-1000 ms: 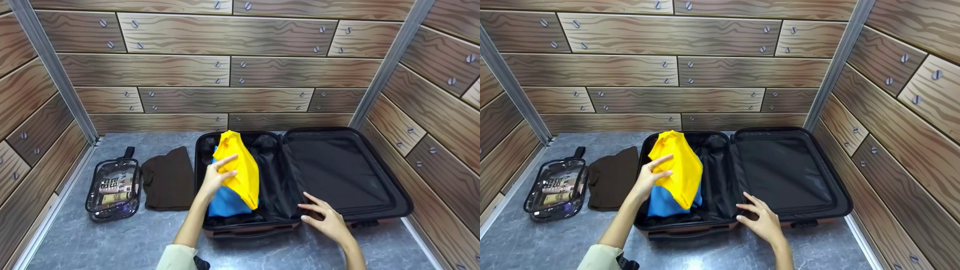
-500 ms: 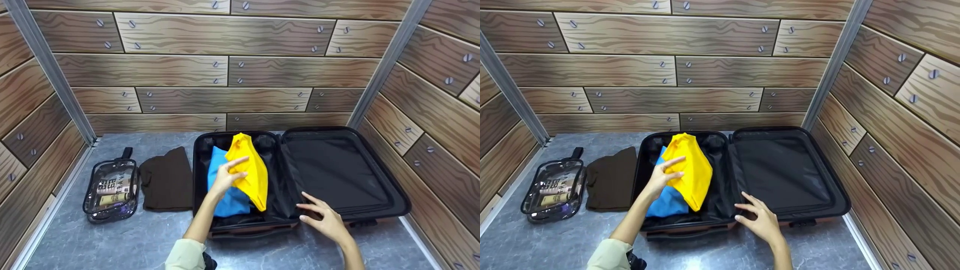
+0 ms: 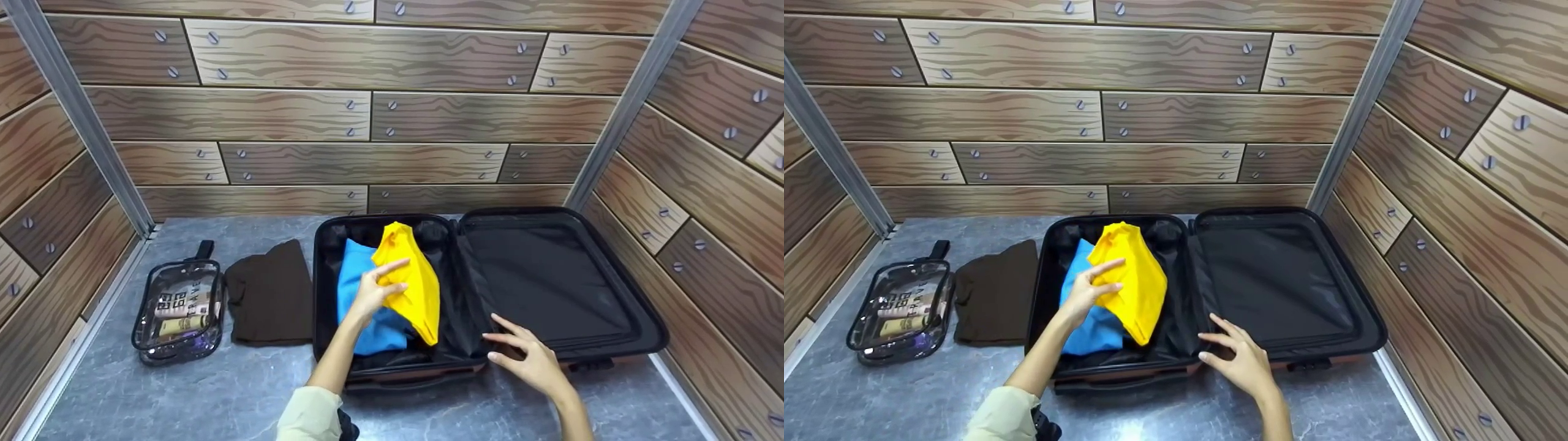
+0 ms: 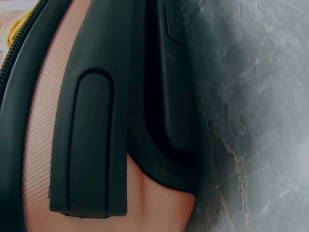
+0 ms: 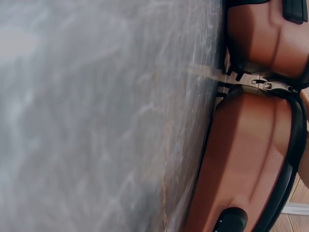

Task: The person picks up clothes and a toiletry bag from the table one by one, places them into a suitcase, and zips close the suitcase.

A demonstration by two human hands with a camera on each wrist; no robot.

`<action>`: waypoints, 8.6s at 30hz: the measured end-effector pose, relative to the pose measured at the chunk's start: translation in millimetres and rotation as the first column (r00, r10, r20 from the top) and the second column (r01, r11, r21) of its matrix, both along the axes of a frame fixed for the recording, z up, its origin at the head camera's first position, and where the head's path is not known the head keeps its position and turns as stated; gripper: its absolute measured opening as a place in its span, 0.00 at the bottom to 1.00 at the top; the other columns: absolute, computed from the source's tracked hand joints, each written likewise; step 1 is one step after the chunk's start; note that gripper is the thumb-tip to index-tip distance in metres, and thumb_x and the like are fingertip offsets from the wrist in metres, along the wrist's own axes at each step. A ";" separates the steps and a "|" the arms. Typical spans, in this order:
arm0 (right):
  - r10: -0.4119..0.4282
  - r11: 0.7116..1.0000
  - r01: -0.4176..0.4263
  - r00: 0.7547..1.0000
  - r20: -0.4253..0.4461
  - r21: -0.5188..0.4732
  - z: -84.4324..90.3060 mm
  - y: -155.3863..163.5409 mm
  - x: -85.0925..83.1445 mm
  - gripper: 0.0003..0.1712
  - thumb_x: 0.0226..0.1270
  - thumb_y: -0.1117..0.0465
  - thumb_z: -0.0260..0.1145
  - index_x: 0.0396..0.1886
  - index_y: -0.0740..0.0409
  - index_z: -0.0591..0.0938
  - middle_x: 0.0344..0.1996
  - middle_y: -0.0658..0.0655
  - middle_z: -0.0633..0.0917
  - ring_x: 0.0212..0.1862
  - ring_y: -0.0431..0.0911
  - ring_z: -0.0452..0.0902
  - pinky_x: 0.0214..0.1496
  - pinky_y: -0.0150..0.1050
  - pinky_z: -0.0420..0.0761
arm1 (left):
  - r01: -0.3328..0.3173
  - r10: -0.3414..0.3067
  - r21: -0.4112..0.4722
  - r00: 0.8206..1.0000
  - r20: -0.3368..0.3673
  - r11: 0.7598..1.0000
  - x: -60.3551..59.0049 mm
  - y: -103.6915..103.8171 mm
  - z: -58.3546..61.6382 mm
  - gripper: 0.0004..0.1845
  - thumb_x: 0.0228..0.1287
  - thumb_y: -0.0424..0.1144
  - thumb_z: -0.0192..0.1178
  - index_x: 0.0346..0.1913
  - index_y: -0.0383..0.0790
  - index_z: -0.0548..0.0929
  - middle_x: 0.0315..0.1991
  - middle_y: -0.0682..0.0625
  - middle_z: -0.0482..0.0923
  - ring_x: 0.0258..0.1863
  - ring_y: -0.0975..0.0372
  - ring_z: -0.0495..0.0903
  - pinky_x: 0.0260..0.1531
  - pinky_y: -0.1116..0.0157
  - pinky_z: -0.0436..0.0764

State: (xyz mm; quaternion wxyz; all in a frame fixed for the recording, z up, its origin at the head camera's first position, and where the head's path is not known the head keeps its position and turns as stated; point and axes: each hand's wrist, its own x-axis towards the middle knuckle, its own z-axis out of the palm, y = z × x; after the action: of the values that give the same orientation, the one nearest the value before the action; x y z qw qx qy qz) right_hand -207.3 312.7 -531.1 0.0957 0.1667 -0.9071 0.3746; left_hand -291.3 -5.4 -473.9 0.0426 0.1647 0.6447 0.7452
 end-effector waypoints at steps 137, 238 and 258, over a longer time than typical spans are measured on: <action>-0.019 1.000 0.018 1.000 0.010 0.014 -0.4 1.0 -2.5 0.20 0.53 0.52 0.71 0.48 0.39 0.83 0.62 0.40 0.68 0.63 0.45 0.61 0.53 0.62 0.65 | -0.622 0.779 -0.619 0.626 -0.025 0.480 41.5 -211.8 -110.8 0.24 0.58 0.38 0.60 0.58 0.36 0.72 0.59 0.32 0.65 0.57 0.38 0.60 0.54 0.45 0.59; 0.002 1.000 -0.002 1.000 0.003 0.002 -1.6 0.6 -1.2 0.19 0.53 0.51 0.70 0.48 0.40 0.83 0.62 0.41 0.68 0.63 0.45 0.61 0.53 0.59 0.68 | -0.576 0.491 0.240 0.805 0.333 0.782 10.4 -208.3 -69.2 0.30 0.57 0.21 0.56 0.64 0.35 0.67 0.61 0.46 0.61 0.49 0.62 0.71 0.42 0.70 0.76; -0.009 1.000 0.009 1.000 0.028 0.005 -1.1 0.5 -0.9 0.20 0.53 0.49 0.70 0.48 0.39 0.83 0.62 0.39 0.68 0.63 0.44 0.61 0.53 0.58 0.67 | -0.502 0.432 0.292 0.860 0.273 0.814 12.2 -223.6 -64.6 0.30 0.59 0.25 0.58 0.66 0.39 0.66 0.64 0.47 0.61 0.54 0.60 0.70 0.47 0.66 0.75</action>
State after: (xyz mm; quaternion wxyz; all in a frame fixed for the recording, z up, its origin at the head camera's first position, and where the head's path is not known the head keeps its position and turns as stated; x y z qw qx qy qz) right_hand -208.1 313.2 -532.2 0.0843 0.1575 -0.9101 0.3740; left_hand -279.1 -229.0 -538.5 -0.1099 -0.0677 0.5135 0.8483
